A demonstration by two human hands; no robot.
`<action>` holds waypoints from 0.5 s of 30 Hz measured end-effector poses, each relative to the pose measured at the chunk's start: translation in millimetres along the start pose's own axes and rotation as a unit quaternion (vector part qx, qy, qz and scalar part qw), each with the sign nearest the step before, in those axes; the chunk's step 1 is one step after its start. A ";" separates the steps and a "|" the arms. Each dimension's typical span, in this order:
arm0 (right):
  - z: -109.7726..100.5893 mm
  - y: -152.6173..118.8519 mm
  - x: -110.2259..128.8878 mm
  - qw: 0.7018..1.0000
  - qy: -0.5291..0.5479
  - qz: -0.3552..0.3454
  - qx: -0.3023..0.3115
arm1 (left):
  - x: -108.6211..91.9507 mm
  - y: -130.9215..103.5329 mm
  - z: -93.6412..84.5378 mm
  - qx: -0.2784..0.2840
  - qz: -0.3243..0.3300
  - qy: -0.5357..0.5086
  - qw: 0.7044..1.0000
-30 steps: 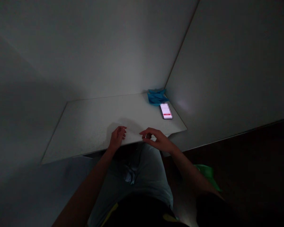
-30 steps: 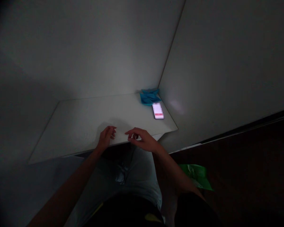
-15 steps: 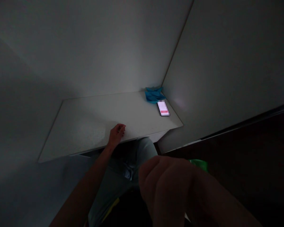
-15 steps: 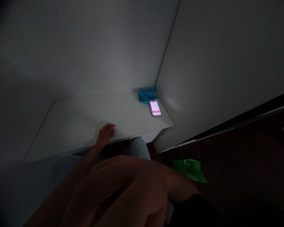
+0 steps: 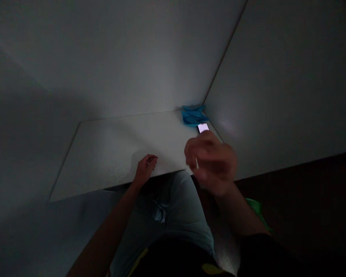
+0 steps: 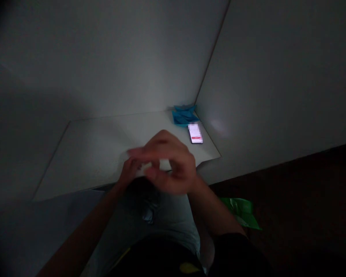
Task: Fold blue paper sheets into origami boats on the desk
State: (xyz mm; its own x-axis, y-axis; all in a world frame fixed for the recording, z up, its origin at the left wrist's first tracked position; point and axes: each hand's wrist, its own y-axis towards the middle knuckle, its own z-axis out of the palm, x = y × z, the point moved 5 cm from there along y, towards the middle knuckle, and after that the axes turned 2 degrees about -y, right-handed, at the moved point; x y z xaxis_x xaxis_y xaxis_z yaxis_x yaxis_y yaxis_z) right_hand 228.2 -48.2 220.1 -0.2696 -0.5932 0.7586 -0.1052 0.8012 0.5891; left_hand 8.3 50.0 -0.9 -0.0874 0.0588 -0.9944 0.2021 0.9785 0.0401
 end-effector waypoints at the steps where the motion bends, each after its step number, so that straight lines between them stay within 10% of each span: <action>1: -9.1 14.7 -27.8 0.999 -0.013 -0.004 -0.029 | -0.7 -0.7 -0.1 0.002 -0.005 0.002 1.000; 8: -53.3 40.5 -265.5 0.934 -0.204 0.269 -0.118 | -3.7 -3.1 -1.1 0.020 -0.024 0.023 0.999; 15: -48.1 37.3 -335.6 0.874 -0.374 0.296 -0.090 | -4.5 -7.5 -2.6 0.054 -0.046 0.004 0.997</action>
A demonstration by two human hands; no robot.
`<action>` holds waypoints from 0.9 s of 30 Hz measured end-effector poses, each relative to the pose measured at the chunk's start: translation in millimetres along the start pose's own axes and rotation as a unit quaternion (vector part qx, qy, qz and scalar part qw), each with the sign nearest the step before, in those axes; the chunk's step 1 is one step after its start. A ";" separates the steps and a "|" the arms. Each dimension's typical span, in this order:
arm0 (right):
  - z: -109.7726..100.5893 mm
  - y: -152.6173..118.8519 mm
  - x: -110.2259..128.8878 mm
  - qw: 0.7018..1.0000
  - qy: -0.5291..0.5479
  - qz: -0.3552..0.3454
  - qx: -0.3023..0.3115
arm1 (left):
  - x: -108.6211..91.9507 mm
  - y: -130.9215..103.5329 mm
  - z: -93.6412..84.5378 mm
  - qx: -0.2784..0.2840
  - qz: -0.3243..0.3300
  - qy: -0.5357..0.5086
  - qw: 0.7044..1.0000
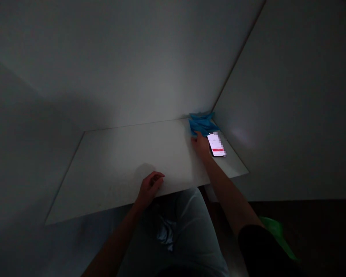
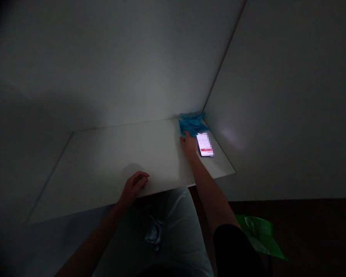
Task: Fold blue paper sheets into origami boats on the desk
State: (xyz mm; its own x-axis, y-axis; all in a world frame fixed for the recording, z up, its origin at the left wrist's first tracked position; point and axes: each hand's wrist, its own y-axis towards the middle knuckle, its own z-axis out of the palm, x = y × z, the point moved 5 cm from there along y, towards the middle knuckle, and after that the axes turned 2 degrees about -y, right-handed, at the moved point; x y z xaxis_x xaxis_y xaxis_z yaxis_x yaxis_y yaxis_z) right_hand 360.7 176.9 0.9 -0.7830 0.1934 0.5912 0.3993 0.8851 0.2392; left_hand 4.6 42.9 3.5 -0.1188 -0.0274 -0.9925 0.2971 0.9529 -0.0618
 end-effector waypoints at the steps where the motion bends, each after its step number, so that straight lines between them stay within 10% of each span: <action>1: 1.6 2.9 0.3 1.000 -0.013 -0.007 -0.011 | 1.2 1.0 -1.4 0.009 -0.010 -0.014 1.000; 5: 11.2 10.3 10.6 0.999 -0.031 -0.019 -0.029 | 2.4 21.1 -18.9 0.005 -0.003 -0.014 1.000; 12: 16.5 8.3 27.4 0.996 -0.058 0.063 -0.033 | -11.3 109.2 -72.0 -0.168 0.125 0.086 0.974; 22: -3.9 10.2 16.0 0.976 -0.169 0.132 -0.032 | -16.0 173.9 -51.8 -0.105 0.188 0.082 0.973; 27: -2.9 11.1 49.6 0.995 -0.075 -0.007 -0.064 | -5.6 181.6 -52.2 -0.102 0.156 -0.054 0.981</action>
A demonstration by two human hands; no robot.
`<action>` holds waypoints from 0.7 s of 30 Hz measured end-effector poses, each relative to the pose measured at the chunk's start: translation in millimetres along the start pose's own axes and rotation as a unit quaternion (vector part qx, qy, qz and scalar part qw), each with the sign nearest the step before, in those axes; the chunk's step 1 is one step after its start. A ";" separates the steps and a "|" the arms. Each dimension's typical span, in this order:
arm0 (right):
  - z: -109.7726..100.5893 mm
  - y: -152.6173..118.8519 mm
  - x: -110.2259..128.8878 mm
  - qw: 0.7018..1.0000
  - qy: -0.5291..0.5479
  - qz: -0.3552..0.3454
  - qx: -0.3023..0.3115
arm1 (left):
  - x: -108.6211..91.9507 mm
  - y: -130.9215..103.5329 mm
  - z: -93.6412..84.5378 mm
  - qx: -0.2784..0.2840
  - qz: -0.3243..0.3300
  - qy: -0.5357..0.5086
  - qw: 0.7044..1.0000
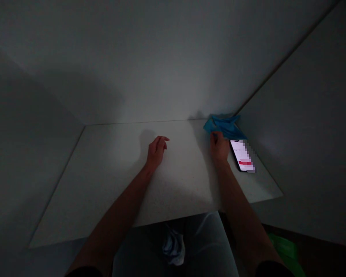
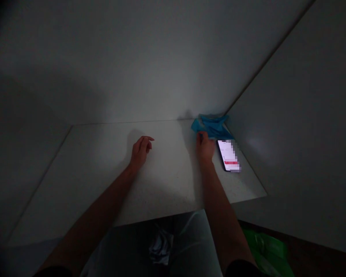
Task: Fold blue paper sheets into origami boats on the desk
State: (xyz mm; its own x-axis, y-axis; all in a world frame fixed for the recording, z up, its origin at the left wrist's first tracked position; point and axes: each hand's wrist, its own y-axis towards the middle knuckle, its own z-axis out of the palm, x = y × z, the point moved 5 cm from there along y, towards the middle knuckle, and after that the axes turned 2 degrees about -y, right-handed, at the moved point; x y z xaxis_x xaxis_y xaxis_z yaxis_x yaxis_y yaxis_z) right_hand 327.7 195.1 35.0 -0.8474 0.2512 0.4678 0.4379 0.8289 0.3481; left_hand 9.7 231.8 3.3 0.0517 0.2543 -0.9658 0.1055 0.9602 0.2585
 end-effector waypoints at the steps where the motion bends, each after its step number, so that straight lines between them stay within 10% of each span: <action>1: 3.8 -0.5 16.4 0.997 0.054 -0.053 0.013 | 3.3 2.1 -1.0 -0.014 -0.010 -0.025 1.000; 5: 34.7 -12.8 90.1 0.910 0.352 -0.176 0.131 | 12.4 9.6 -10.0 -0.063 -0.036 -0.075 0.994; 11: 92.7 -36.4 130.4 0.750 0.581 -0.068 0.310 | 8.2 14.2 -22.3 -0.009 -0.014 -0.050 0.999; 16: 104.2 -37.3 124.3 0.705 0.621 -0.023 0.342 | 14.8 19.9 -24.1 0.006 -0.046 -0.088 0.995; 21: 103.9 -32.4 124.9 0.724 0.609 -0.068 0.317 | 17.9 25.0 -26.4 -0.006 -0.085 -0.160 0.983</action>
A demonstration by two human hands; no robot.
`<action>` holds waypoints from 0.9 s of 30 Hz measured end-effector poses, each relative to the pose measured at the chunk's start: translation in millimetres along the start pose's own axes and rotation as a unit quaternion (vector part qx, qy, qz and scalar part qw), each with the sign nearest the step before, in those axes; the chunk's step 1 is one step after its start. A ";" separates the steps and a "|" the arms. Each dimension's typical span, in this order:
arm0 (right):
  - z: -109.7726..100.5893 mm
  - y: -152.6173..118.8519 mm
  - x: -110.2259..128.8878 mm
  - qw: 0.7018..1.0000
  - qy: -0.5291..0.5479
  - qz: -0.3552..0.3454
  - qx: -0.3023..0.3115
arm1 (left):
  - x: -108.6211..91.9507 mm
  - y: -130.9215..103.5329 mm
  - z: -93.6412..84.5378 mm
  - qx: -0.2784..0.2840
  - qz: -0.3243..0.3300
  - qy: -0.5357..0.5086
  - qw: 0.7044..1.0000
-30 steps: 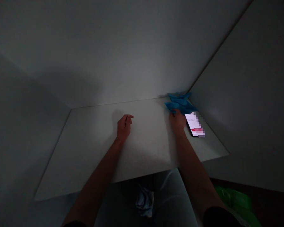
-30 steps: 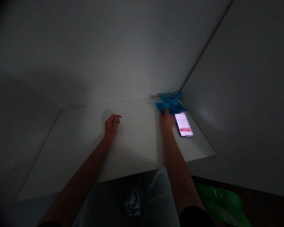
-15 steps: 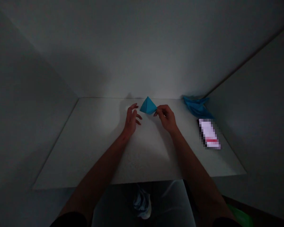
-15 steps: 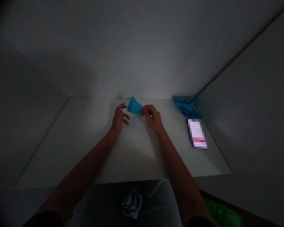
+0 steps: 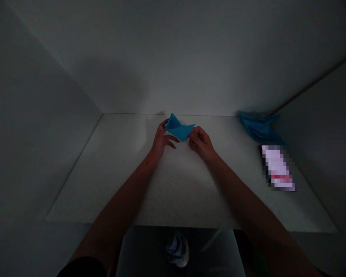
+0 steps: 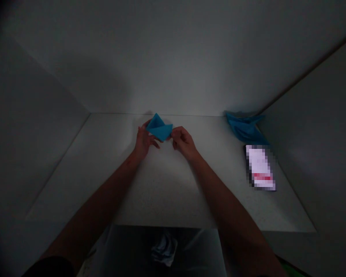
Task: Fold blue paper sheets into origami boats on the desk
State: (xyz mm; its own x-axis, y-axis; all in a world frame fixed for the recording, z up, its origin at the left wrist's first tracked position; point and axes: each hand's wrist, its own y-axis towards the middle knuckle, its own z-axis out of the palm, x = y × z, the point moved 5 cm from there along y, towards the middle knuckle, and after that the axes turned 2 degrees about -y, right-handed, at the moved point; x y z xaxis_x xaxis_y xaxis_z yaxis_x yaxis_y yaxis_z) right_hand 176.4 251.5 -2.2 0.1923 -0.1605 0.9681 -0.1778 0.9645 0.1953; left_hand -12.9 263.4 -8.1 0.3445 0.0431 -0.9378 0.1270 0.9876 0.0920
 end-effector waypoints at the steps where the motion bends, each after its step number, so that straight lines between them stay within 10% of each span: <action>1: -1.9 0.8 0.4 1.000 -0.015 -0.013 -0.008 | -0.5 0.3 -0.8 -0.009 0.000 -0.002 1.000; 11: -11.0 3.0 8.9 0.981 -0.183 -0.055 -0.045 | -2.2 1.7 -6.4 -0.070 0.048 0.144 0.986; 27: 7.8 -1.7 18.4 0.948 -0.299 -0.110 0.030 | -0.7 -12.5 18.4 0.127 0.140 0.244 0.951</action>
State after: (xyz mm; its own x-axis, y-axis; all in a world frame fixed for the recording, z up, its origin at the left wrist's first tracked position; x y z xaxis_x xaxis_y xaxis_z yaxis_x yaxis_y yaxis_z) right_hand 172.7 245.3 16.5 -0.3461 -0.4635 0.8157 -0.2542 0.8833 0.3940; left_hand 2.3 248.2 -2.4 -0.0672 0.4241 -0.9031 0.3352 0.8622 0.3799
